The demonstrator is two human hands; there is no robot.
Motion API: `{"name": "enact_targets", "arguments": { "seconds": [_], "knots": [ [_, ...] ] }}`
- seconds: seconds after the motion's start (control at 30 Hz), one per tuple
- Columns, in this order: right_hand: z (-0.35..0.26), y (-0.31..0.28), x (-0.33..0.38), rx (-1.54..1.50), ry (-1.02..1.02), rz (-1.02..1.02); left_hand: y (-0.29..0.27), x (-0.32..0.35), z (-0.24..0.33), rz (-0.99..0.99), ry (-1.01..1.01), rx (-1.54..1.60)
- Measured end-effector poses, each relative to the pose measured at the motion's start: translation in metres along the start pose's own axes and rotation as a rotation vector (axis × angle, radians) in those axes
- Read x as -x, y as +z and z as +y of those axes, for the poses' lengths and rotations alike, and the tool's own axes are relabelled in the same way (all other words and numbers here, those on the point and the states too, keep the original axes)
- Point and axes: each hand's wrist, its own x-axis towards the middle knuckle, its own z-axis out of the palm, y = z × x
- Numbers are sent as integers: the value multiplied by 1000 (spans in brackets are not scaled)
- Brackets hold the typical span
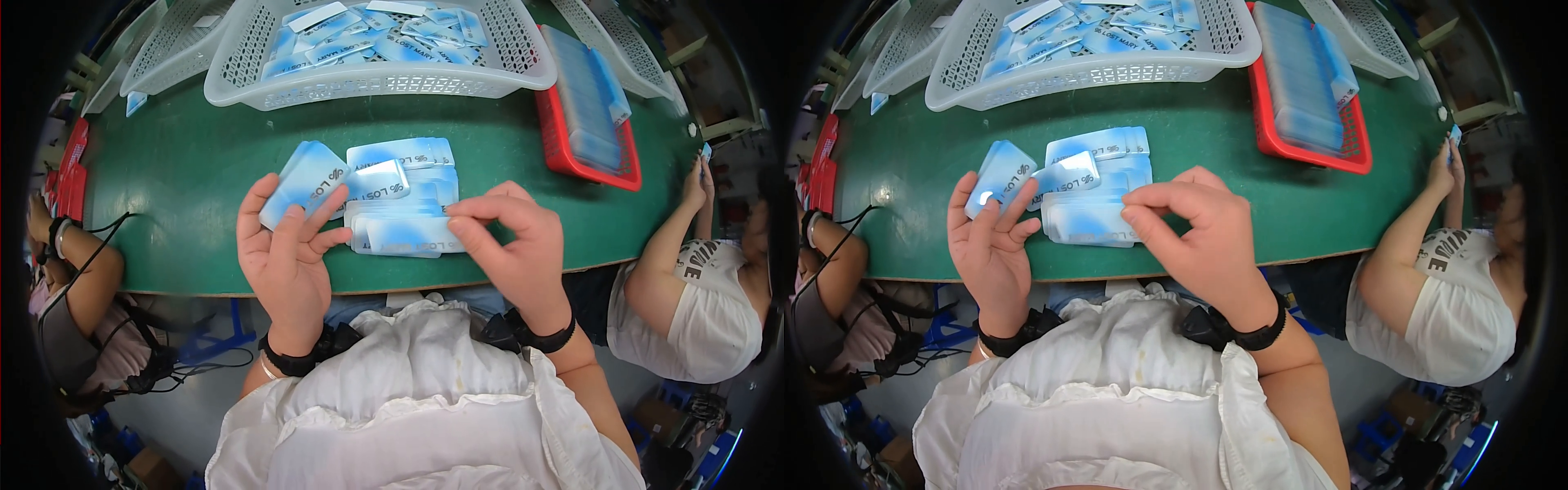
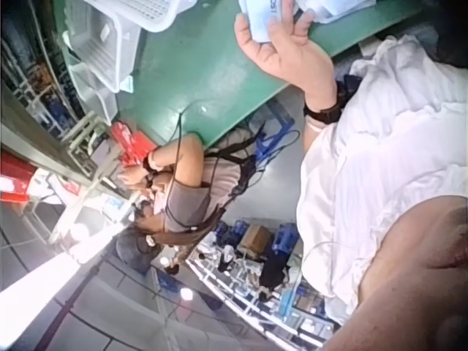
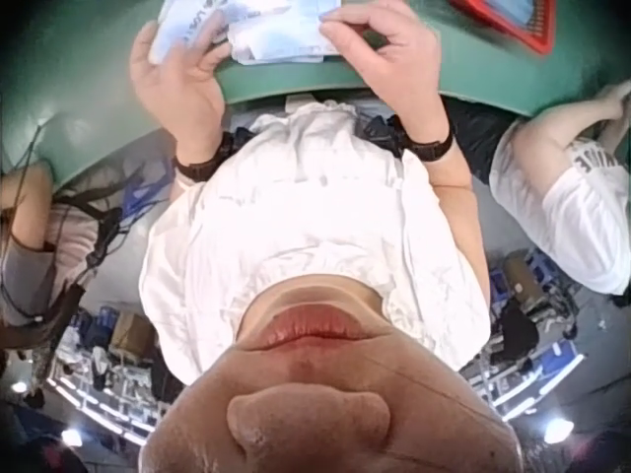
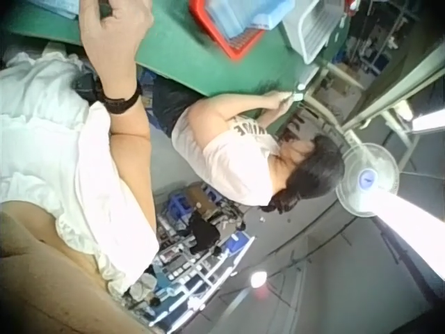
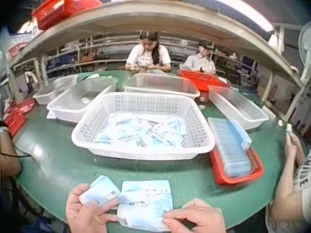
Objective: Sorting and stacking small blue electronic component cases (Lost Mary brand) on a workbench.
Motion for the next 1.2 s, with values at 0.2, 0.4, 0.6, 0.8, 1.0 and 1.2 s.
{"name": "enact_targets", "arguments": {
  "seconds": [0.2,0.4,0.6,0.8,1.0,1.2],
  "knots": [
    [16,18,7,388,-359,58,5,1,1,-21,-3,-47],
    [6,16,11,468,-436,-30,3,-1,-1,-26,3,-36],
    [6,27,-7,579,-526,-85,1,-1,-1,-39,4,26],
    [11,28,-21,661,-534,-2,-3,-2,-1,-13,-18,74],
    [10,24,-16,657,-594,-98,-1,-3,5,-56,-106,101],
    [15,19,-21,563,-576,23,6,-4,12,-148,-245,-91]
  ]
}}
